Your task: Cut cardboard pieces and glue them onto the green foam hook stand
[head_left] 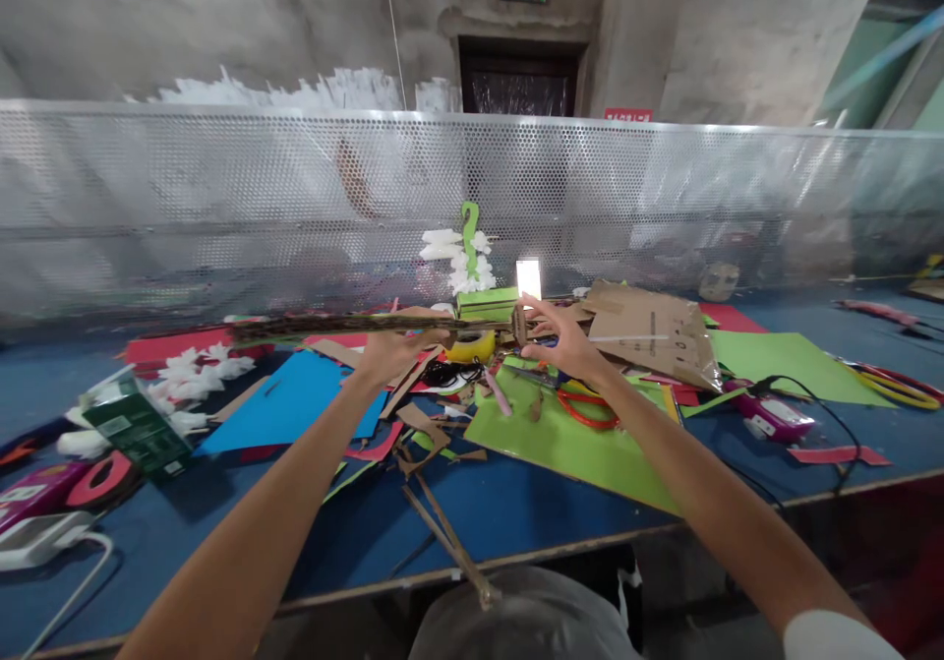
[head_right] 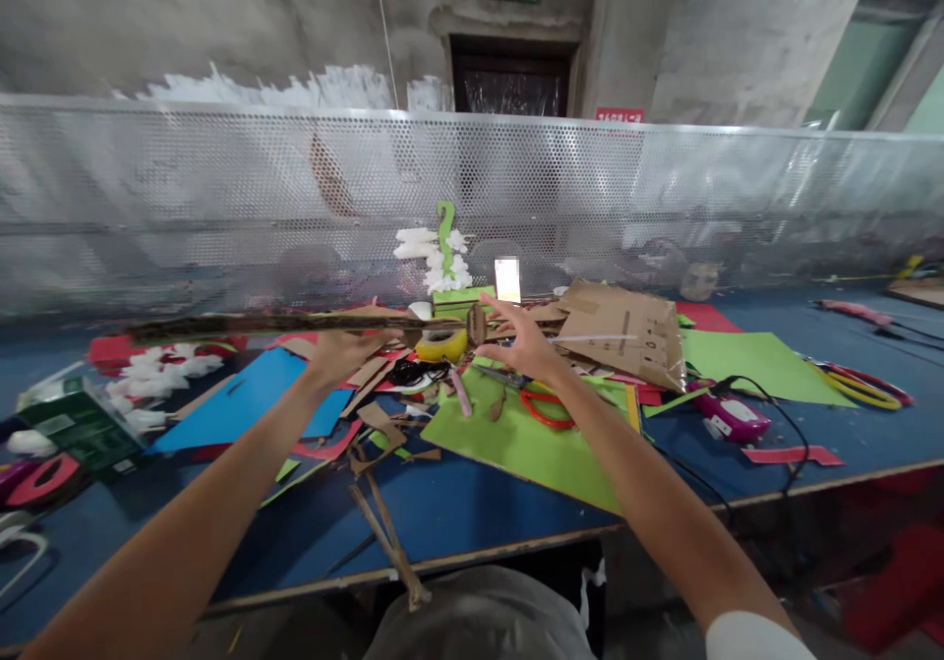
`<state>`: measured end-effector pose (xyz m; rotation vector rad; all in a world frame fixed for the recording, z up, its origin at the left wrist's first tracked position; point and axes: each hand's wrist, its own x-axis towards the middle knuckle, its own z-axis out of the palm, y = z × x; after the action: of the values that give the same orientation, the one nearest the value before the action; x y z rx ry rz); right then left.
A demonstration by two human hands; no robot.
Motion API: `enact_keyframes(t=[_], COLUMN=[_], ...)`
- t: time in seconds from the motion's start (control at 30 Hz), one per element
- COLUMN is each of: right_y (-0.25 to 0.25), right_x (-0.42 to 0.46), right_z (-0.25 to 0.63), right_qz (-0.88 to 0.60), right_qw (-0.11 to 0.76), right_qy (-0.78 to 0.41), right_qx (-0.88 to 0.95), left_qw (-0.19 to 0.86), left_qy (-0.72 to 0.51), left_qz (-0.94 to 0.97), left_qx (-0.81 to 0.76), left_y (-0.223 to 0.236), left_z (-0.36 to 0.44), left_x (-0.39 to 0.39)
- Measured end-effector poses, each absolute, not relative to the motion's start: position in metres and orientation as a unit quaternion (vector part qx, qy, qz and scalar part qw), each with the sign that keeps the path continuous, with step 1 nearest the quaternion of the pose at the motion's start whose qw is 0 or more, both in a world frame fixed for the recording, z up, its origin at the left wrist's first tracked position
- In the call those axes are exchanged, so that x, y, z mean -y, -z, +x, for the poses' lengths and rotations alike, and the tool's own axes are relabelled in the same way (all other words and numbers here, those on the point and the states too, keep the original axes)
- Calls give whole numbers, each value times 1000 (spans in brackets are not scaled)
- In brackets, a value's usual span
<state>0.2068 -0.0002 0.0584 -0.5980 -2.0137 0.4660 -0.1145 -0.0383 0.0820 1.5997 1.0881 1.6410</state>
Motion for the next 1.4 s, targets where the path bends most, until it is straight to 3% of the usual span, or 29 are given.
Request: enact_keyframes(t=[0.17, 0.37, 0.5, 0.57, 0.7, 0.8, 0.9, 1.4], right_y=[-60, -70, -77, -77, -74, -71, -68, -64], right_x=[5, 28, 36, 35, 28, 23, 20, 20], right_z=[203, 191, 191, 193, 197, 198, 199, 197], right_qz=[-263, -240, -207, -202, -178, -156, -160, -163], right_qw=[495, 557, 573, 576, 586, 587, 581, 546], right_qy=[-210, -149, -74, -61, -23, 5, 22, 44], right_qx=[801, 782, 790, 789, 790, 795, 798, 821], left_qw=[246, 412, 418, 349, 74, -109, -218, -298], left_qy=[-627, -613, -588, -527, -361, -403, -498, -413], left_qz=[592, 600, 607, 663, 821, 847, 807, 849], left_qx=[-442, -306, -333, -401, -435, -328, -230, -141], left_y=[-70, -65, -59, -58, -61, -69, -76, -72], left_z=[-126, -115, -114, -120, -133, -135, -129, -96], left_x=[26, 24, 18, 14, 15, 24, 34, 48])
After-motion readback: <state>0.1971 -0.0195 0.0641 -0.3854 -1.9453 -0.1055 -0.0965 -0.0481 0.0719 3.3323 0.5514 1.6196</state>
